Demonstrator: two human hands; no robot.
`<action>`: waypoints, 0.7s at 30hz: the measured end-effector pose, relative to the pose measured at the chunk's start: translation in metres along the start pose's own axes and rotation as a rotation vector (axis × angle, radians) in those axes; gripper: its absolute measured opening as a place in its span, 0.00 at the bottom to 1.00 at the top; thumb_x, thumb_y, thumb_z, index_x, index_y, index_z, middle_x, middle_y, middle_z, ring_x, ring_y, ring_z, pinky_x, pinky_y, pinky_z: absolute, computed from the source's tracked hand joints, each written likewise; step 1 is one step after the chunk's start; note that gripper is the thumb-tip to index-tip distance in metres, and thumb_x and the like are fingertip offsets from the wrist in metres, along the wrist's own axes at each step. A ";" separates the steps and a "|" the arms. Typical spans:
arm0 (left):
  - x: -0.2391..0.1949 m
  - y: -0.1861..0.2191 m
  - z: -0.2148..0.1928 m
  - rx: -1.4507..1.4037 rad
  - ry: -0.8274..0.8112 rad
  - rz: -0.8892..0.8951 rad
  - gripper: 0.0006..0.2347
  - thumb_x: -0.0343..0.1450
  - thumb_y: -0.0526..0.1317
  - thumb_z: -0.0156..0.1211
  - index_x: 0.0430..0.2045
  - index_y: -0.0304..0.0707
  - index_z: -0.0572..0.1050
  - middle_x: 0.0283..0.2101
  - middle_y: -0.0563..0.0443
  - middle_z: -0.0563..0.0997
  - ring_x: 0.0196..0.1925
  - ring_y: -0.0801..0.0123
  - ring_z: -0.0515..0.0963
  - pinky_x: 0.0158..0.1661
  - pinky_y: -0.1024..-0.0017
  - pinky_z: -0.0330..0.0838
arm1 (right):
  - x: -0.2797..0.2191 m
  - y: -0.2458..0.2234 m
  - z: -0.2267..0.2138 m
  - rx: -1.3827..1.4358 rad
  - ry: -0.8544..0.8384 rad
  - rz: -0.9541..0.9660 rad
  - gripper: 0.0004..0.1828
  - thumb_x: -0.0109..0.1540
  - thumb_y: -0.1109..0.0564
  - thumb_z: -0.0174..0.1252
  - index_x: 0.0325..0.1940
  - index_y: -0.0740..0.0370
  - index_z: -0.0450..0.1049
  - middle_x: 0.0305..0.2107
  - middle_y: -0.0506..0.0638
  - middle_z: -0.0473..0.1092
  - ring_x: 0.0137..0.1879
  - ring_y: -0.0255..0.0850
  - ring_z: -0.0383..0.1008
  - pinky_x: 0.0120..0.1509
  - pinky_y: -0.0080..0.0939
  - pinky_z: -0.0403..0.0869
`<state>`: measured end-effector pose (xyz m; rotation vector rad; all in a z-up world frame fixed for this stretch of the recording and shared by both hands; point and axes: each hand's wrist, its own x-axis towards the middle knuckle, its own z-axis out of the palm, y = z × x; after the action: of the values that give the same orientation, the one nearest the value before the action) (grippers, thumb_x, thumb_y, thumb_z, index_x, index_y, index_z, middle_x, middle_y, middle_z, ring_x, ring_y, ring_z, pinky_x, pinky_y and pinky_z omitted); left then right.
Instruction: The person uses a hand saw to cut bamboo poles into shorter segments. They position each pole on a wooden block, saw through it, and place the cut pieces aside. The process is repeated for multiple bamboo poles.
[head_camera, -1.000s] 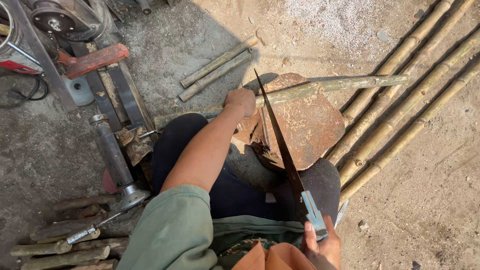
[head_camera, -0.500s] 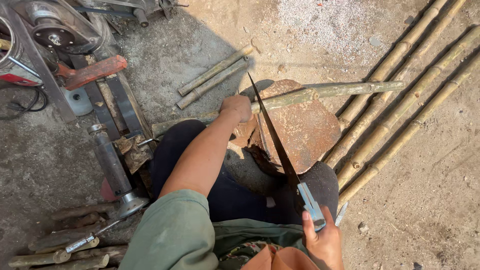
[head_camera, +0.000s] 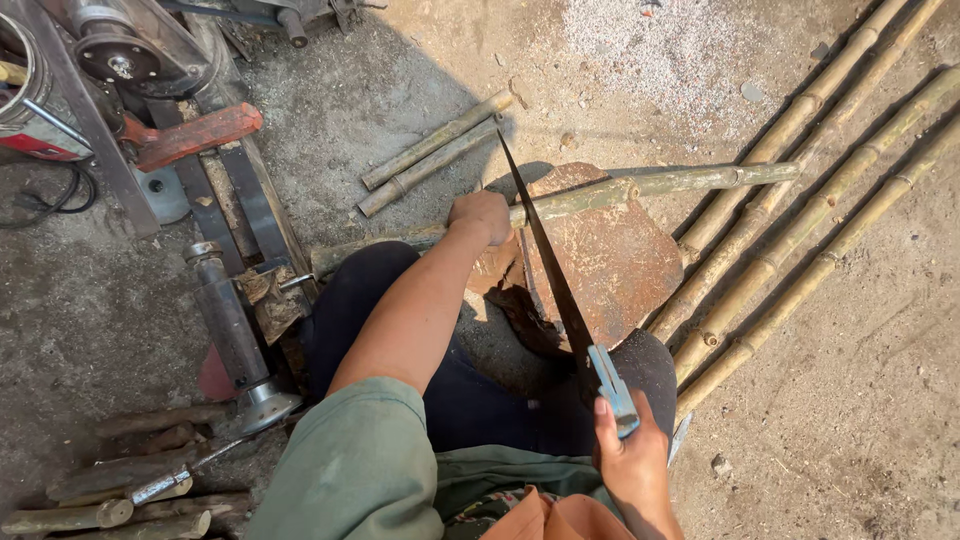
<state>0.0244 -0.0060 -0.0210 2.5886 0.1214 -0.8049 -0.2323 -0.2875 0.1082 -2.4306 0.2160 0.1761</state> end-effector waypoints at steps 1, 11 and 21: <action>0.000 0.000 -0.002 0.013 -0.014 0.010 0.10 0.67 0.34 0.59 0.39 0.31 0.82 0.50 0.38 0.82 0.51 0.51 0.83 0.50 0.58 0.77 | -0.019 0.014 -0.016 -0.108 0.061 -0.158 0.25 0.62 0.43 0.60 0.52 0.66 0.75 0.29 0.57 0.77 0.38 0.43 0.79 0.40 0.43 0.76; -0.002 0.003 0.004 0.074 -0.058 0.003 0.10 0.68 0.31 0.56 0.37 0.31 0.84 0.46 0.39 0.84 0.47 0.52 0.86 0.48 0.57 0.80 | 0.084 -0.050 0.040 0.059 -0.103 0.076 0.25 0.66 0.41 0.57 0.48 0.69 0.72 0.17 0.57 0.72 0.21 0.41 0.74 0.30 0.45 0.73; -0.001 0.002 0.001 0.033 -0.071 -0.005 0.10 0.68 0.33 0.56 0.38 0.31 0.83 0.47 0.38 0.84 0.48 0.51 0.85 0.48 0.58 0.80 | -0.007 0.025 -0.010 0.012 0.017 -0.174 0.22 0.65 0.43 0.58 0.49 0.66 0.75 0.26 0.50 0.76 0.32 0.36 0.79 0.35 0.40 0.74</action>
<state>0.0229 -0.0086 -0.0204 2.5871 0.0936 -0.9071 -0.2436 -0.3124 0.1011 -2.4249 0.0128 0.0767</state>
